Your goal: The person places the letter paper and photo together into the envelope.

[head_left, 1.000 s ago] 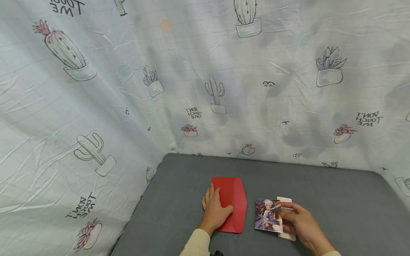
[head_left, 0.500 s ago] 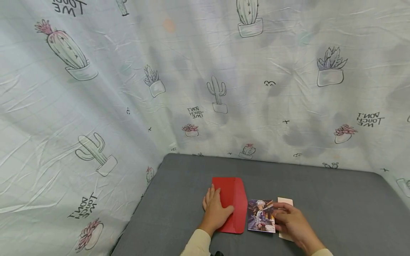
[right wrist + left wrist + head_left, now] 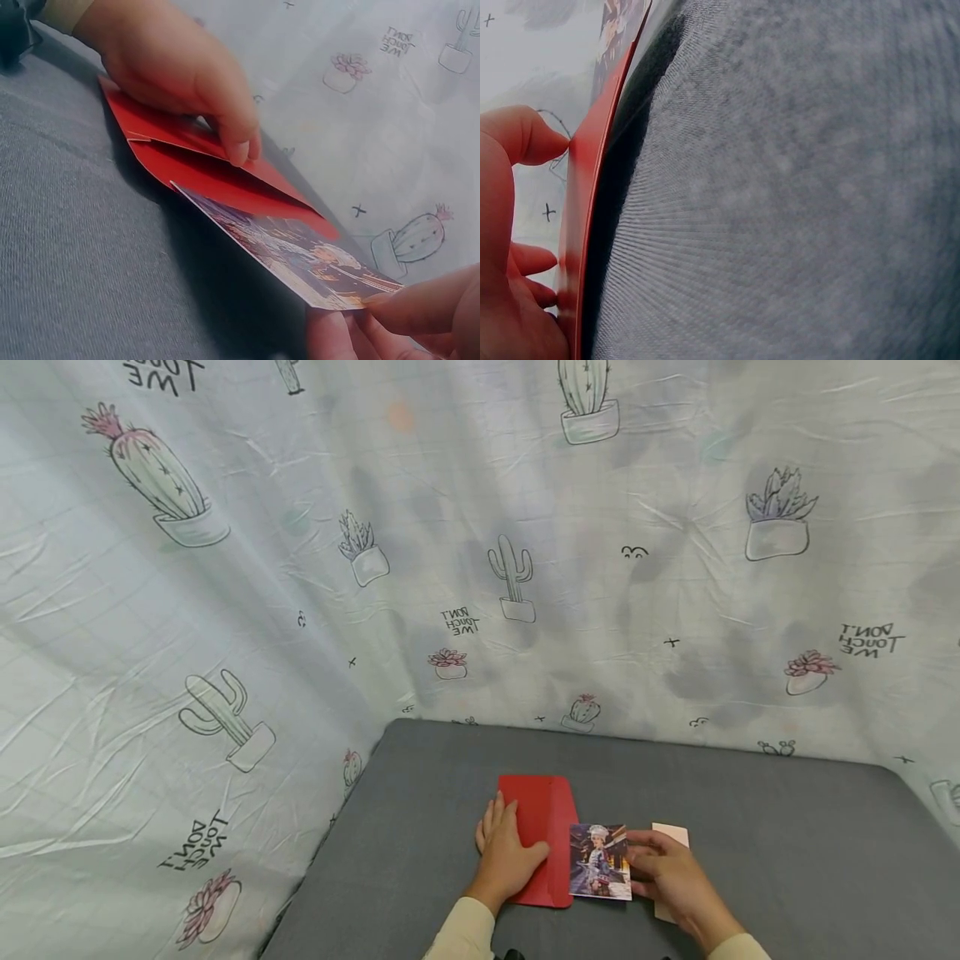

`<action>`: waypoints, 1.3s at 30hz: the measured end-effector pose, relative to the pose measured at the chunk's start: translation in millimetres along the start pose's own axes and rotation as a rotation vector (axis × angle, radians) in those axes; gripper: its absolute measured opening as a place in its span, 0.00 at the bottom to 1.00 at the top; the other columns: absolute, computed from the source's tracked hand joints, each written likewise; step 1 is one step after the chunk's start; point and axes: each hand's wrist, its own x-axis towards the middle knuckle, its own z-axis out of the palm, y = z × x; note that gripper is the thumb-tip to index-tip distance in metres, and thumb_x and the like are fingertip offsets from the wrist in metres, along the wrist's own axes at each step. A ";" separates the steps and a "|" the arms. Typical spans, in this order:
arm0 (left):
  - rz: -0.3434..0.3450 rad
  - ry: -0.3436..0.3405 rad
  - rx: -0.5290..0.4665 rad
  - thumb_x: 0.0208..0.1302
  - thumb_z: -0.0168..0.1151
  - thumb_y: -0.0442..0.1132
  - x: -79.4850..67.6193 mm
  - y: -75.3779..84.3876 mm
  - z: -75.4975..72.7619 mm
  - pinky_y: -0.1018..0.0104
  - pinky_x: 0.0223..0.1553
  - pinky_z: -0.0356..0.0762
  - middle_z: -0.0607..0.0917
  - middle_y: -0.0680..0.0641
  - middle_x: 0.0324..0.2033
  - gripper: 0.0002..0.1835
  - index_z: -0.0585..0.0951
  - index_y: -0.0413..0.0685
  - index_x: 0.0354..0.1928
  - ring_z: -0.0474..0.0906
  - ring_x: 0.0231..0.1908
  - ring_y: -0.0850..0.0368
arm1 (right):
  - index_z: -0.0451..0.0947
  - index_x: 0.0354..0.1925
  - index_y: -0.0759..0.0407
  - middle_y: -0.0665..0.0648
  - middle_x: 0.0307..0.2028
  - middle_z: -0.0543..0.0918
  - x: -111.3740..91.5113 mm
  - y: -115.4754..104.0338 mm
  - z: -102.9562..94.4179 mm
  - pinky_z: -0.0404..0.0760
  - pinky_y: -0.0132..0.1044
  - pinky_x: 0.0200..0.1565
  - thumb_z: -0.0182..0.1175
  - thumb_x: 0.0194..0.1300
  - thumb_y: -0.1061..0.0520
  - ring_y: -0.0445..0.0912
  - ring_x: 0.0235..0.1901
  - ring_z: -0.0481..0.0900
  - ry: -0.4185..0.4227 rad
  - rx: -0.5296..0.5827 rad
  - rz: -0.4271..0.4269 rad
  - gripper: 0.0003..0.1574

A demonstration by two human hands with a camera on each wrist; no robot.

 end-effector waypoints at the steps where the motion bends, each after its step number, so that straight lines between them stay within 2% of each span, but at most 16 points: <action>1: 0.001 0.001 -0.001 0.55 0.67 0.46 0.2 0.1 0.0 0.27 0.75 0.38 0.55 0.33 0.84 0.48 0.68 0.32 0.79 0.47 0.81 0.33 | 0.70 0.68 0.78 0.61 0.45 0.86 0.4 -0.2 1.3 0.89 0.46 0.38 0.55 0.77 0.71 0.53 0.43 0.86 -0.002 -0.001 0.001 0.24; 15: 0.004 0.012 -0.004 0.56 0.68 0.46 -0.2 1.4 -0.2 0.27 0.75 0.38 0.55 0.33 0.84 0.49 0.67 0.33 0.79 0.46 0.81 0.32 | 0.71 0.67 0.78 0.64 0.48 0.85 3.7 -1.0 14.8 0.89 0.50 0.41 0.55 0.75 0.72 0.54 0.45 0.86 -0.010 -0.030 0.001 0.25; 31: 0.008 0.017 -0.015 0.56 0.69 0.47 0.9 0.6 0.0 0.27 0.75 0.36 0.55 0.32 0.83 0.49 0.68 0.31 0.79 0.46 0.82 0.31 | 0.75 0.63 0.77 0.63 0.45 0.84 6.2 3.9 28.7 0.89 0.50 0.38 0.58 0.72 0.73 0.54 0.42 0.86 0.002 -0.027 0.012 0.23; 39: 0.010 0.011 -0.006 0.55 0.69 0.48 1.0 -1.2 0.8 0.27 0.75 0.37 0.55 0.33 0.84 0.50 0.68 0.32 0.79 0.46 0.82 0.32 | 0.75 0.62 0.78 0.63 0.44 0.85 4.4 6.6 31.3 0.90 0.50 0.38 0.59 0.71 0.73 0.54 0.41 0.86 -0.031 -0.033 0.002 0.23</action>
